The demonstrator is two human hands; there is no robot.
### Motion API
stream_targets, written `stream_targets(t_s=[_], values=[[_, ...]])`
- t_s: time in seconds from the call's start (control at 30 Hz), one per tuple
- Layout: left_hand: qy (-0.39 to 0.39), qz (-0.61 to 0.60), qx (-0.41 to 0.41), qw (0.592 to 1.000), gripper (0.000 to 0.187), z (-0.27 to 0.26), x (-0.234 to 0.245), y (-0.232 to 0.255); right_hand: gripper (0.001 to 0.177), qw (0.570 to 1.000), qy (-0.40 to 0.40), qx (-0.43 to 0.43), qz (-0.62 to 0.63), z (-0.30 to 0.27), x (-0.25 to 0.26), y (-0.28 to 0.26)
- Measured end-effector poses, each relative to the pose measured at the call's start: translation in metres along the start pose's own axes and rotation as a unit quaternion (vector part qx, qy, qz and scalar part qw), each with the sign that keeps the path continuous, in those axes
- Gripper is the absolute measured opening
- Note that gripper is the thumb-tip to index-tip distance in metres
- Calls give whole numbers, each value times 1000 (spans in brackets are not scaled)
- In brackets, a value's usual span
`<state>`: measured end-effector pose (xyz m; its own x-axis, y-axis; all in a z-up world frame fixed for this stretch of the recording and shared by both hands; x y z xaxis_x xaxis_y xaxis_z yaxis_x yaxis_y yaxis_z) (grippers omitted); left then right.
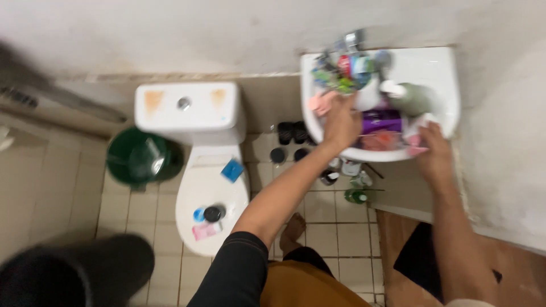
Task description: Organizing and cleaning various personal care items and cleaning supplies on top of a toilet tank and in a bathroom sink.
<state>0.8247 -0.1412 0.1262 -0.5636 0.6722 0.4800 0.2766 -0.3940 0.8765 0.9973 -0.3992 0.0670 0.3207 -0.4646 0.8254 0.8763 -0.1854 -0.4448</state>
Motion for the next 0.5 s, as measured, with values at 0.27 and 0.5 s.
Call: stream_targets(t_s=[0.27, 0.5], values=[[24, 17, -132, 991, 33, -100, 132, -52, 28, 957, 263, 105, -66, 70, 36, -218], [157, 73, 38, 984, 31, -226, 300, -253, 24, 978, 133, 137, 85, 90, -184, -368]])
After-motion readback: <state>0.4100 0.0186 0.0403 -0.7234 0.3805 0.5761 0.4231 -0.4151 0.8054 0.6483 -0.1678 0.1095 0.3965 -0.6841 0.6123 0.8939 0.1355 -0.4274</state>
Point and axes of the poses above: each hand's wrist, its own z-axis towards the middle knuckle, its own x-axis out of the back of the hand, y = z × x, the point moved 2 cm from there along z, towards the middle knuckle, and after that the axes turned 8 degrees about -y, right-handed, at the moved point
